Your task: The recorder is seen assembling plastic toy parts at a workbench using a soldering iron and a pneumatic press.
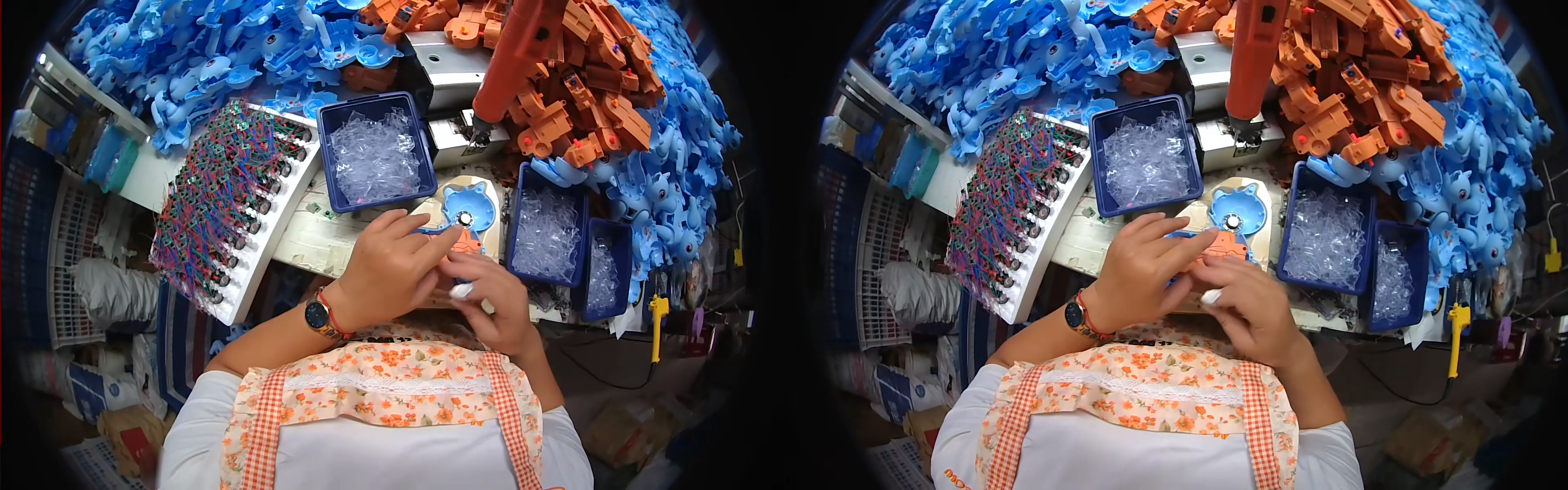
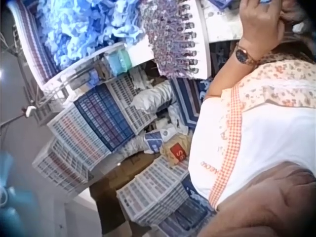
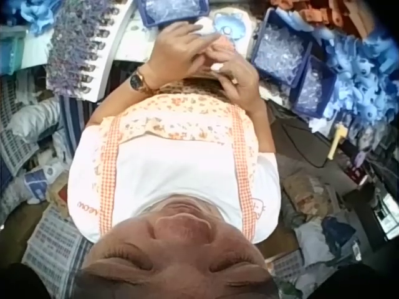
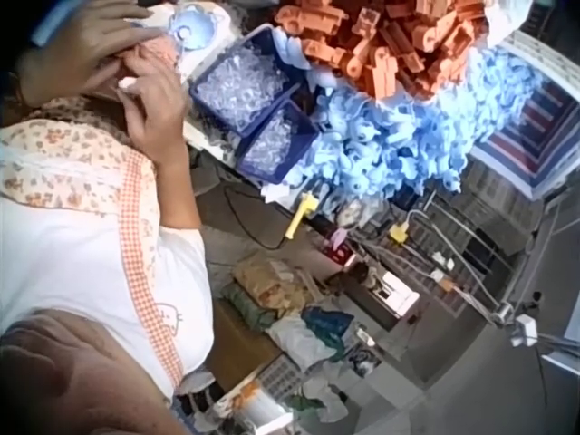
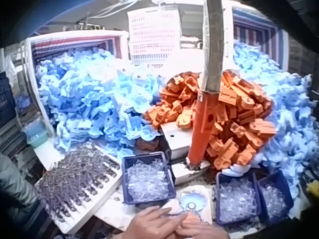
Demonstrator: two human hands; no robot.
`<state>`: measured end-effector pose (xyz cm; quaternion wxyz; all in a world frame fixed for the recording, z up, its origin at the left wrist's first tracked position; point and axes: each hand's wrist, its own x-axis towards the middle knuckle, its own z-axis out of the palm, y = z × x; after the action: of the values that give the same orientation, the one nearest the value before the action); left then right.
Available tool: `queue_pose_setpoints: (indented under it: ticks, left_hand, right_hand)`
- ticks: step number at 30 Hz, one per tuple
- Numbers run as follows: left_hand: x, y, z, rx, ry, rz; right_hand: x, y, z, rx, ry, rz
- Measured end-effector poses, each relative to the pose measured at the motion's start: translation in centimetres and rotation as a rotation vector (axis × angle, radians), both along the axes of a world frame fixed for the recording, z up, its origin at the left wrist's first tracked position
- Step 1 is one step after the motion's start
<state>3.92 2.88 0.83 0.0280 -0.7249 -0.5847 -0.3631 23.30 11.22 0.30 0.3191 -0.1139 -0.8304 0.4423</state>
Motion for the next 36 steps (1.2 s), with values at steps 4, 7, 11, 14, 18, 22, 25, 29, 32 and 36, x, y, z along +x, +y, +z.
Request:
queue_pose_setpoints:
  ticks: [4, 7, 11, 14, 18, 22, 25, 29, 32, 36]
  left_hand:
    - [0.0, 0.2, 0.7, -0.079, 0.115, -0.022]
    - [0.2, 0.4, 0.3, -0.117, 0.155, 0.003]
    - [0.5, 0.5, -0.1, -0.085, 0.154, 0.023]
    - [0.6, 0.8, -0.2, -0.084, 0.17, 0.01]
    - [0.7, 0.9, -0.3, -0.06, 0.138, 0.004]
    - [0.3, 0.7, -0.5, -0.042, 0.083, 0.021]
    - [0.2, 0.5, -0.3, -0.078, 0.055, 0.02]
    - [0.1, -0.1, -0.4, -0.061, 0.017, -0.005]
    - [0.1, -0.3, -0.3, -0.049, 0.041, -0.007]
    - [0.2, -0.5, -0.9, 0.01, 0.04, -0.016]
  right_hand:
    - [-0.3, 0.0, 0.3, 0.168, 0.0, 0.149]
    - [0.3, 0.2, 0.0, 0.206, -0.023, 0.084]
    - [0.5, 0.5, 0.2, 0.297, -0.065, 0.161]
    - [0.3, 0.8, 0.7, 0.357, -0.079, 0.185]
    - [0.6, 1.0, 0.7, 0.456, -0.063, 0.13]
    - [1.3, 1.0, 0.2, 0.478, -0.12, 0.05]
    - [1.5, 0.9, 0.2, 0.467, -0.145, -0.102]
    - [1.8, 1.5, 0.0, 0.457, -0.15, -0.14]
    - [1.6, 1.7, -0.6, 0.42, -0.099, -0.2]
    - [1.3, 1.4, -0.6, 0.296, -0.098, -0.326]
